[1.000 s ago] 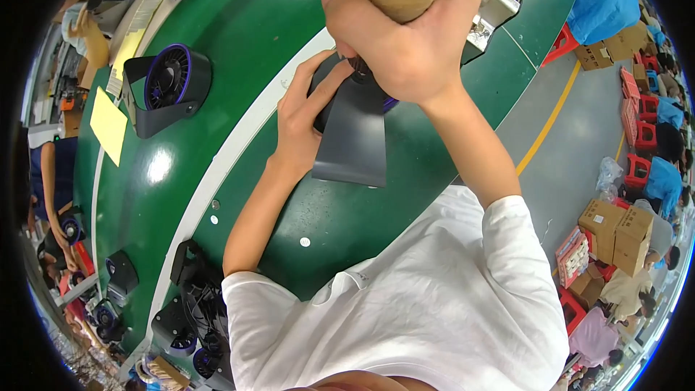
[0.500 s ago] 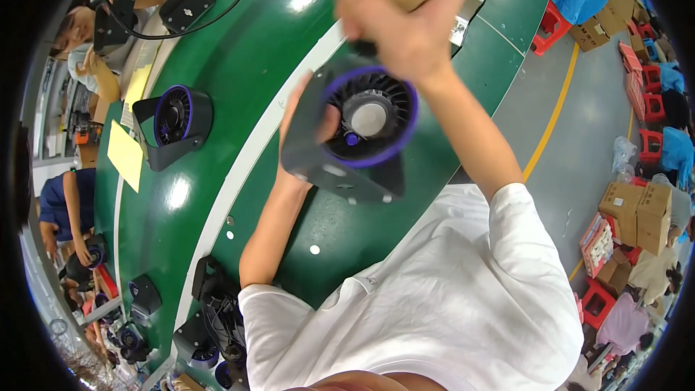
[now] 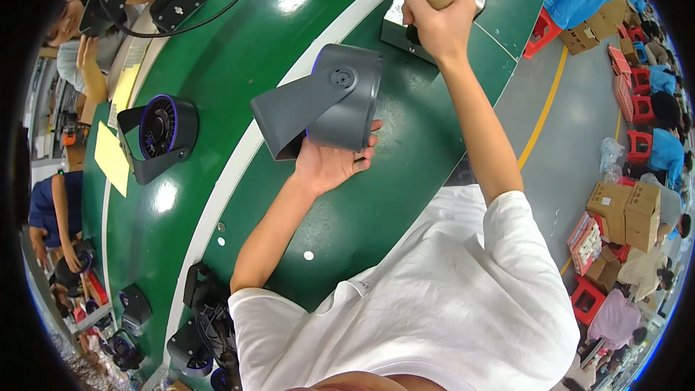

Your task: The person assembles hair dryers by joining outer housings and internal components with screws, using an electric screwdriver.

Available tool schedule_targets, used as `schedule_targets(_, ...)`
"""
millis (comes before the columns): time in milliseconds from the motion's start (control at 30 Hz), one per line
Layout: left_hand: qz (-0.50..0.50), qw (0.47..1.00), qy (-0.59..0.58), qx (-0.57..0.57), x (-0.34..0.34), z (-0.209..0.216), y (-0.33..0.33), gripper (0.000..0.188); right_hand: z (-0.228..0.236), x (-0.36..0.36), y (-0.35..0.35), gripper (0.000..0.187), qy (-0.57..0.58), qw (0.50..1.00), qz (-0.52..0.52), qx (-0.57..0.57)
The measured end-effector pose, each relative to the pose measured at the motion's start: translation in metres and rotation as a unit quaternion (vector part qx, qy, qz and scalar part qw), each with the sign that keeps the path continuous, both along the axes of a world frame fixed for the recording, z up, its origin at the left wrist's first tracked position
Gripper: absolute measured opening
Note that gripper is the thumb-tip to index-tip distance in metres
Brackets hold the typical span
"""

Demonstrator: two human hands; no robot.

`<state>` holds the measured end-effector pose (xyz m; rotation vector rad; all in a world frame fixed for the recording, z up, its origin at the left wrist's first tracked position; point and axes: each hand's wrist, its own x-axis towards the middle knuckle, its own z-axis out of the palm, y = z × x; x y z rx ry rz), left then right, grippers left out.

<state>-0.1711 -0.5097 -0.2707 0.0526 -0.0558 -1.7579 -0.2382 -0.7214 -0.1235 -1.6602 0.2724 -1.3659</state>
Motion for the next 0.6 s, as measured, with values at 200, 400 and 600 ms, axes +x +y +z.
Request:
schedule_targets(200,0.001,0.999,-0.042,0.016,-0.005,0.003,0.004,0.065,0.064,-0.008,0.046,0.012,-0.051,0.978,0.201,0.034)
schedule_targets(400,-0.007,0.999,-0.040,0.019,-0.003,0.004,0.004,0.064,0.092,0.002,0.109,0.066,-0.059,0.971,0.202,0.113)
schedule_targets(600,0.011,0.998,-0.057,0.038,-0.007,0.011,0.004,0.082,0.079,0.007,0.114,0.065,-0.035,0.958,0.255,0.125)
